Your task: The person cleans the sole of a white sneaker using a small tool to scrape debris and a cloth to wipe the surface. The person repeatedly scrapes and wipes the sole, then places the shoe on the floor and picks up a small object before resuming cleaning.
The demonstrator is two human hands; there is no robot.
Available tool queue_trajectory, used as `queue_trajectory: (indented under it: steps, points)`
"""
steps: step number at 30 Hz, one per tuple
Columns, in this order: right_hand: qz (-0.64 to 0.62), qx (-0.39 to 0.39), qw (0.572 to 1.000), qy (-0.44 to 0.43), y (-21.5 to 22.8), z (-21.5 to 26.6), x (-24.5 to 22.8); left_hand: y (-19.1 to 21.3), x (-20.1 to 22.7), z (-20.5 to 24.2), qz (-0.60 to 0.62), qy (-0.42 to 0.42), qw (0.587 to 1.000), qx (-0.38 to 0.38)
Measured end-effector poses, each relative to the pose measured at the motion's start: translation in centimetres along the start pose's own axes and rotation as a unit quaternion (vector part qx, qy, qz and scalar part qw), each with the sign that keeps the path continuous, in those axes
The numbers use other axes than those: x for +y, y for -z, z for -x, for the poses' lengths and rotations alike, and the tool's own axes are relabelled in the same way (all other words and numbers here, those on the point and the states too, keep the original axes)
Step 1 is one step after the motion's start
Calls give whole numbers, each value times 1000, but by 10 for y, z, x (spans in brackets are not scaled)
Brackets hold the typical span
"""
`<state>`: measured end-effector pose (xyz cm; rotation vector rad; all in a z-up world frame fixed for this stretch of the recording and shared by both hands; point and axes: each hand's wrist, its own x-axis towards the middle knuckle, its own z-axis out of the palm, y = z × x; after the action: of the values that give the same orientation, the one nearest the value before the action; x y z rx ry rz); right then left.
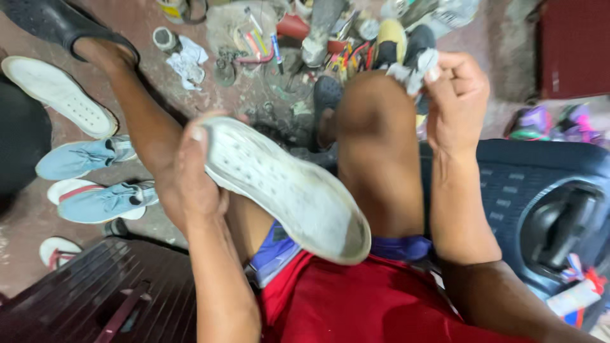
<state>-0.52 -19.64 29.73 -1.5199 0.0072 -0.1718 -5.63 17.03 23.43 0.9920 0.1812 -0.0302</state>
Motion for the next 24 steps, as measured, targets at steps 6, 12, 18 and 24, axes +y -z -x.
queue_trajectory:
  steps: [6, 12, 18, 24]
  points:
    - [219, -129, 967, 23, -40, 69, -63, -39, -17, 54, 77, 145, 986, -29]
    - [264, -293, 912, 111, -66, 109, -83, -65, -17, 76, 142, 126, 979, -78]
    - [364, -289, 855, 231, -69, 133, -77, -81, 4, 90, 226, 73, 961, -142]
    - [379, -280, 847, 245, -77, 123, -81, -100, 9, 107, 180, 40, 979, -87]
